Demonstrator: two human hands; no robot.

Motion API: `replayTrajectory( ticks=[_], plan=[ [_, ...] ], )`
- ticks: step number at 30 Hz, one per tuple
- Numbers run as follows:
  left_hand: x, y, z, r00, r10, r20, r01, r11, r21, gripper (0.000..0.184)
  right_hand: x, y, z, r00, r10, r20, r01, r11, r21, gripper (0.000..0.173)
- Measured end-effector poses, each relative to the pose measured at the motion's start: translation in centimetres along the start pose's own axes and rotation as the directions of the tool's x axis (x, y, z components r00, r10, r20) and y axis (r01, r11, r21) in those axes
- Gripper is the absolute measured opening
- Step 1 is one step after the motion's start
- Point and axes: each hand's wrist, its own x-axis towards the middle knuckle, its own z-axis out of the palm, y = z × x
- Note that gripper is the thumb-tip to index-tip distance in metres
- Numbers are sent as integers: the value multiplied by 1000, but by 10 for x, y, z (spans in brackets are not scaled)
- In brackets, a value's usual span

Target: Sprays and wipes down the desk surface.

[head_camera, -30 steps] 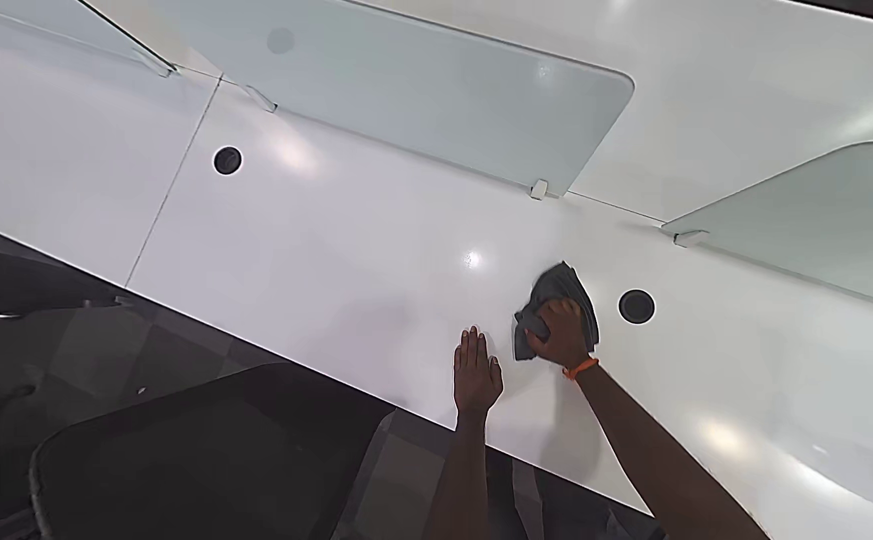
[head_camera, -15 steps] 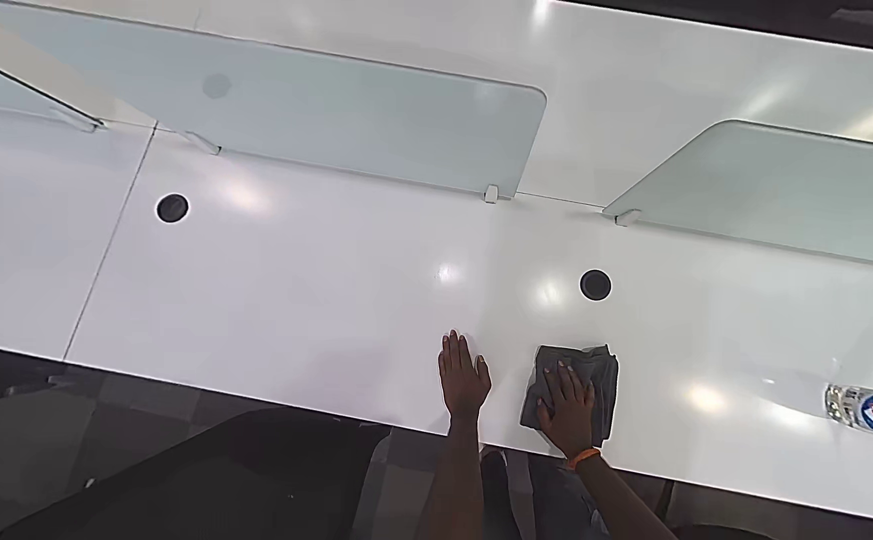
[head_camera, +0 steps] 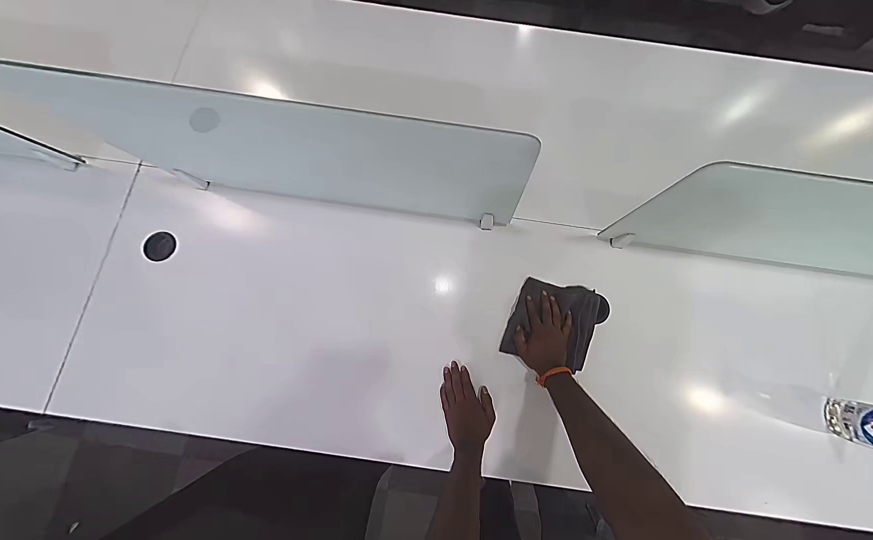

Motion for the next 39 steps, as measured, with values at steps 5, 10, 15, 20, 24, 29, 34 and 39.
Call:
replayTrajectory(
  ticks=[5, 10, 15, 20, 24, 29, 34, 39],
  plan=[
    [0, 1, -2, 1000, -15, 26, 15, 1000, 23, 71, 84, -24, -5, 997, 81, -15, -81, 996, 24, 72],
    [-1, 1, -3, 999, -29, 22, 28, 999, 29, 71, 132, -41, -8, 1000, -3, -8, 4, 999, 55, 67],
    [0, 3, -4, 999, -30, 36, 29, 999, 35, 71, 156, -42, -7, 972, -236, 23, 235, 971, 46, 64],
    [-1, 3, -1, 999, -36, 30, 35, 999, 39, 71, 169, -50, -9, 963, -269, 20, 267, 961, 71, 64],
    [-1, 2, 1, 1000, -27, 6, 27, 998, 55, 71, 175, -60, -8, 964, -266, -3, 265, 960, 85, 64],
    [-1, 0, 2, 1000, -16, -23, 17, 998, 59, 70, 167, -47, -16, 859, -511, 25, 502, 852, 149, 57],
    [-1, -1, 3, 999, -8, -48, 10, 999, 35, 70, 106, 8, -16, 693, -708, 135, 660, 699, 277, 55],
    [-3, -2, 3, 998, -9, -69, 11, 1000, 20, 69, 56, 61, -18, 799, -595, 85, 548, 780, 302, 54]
  ],
)
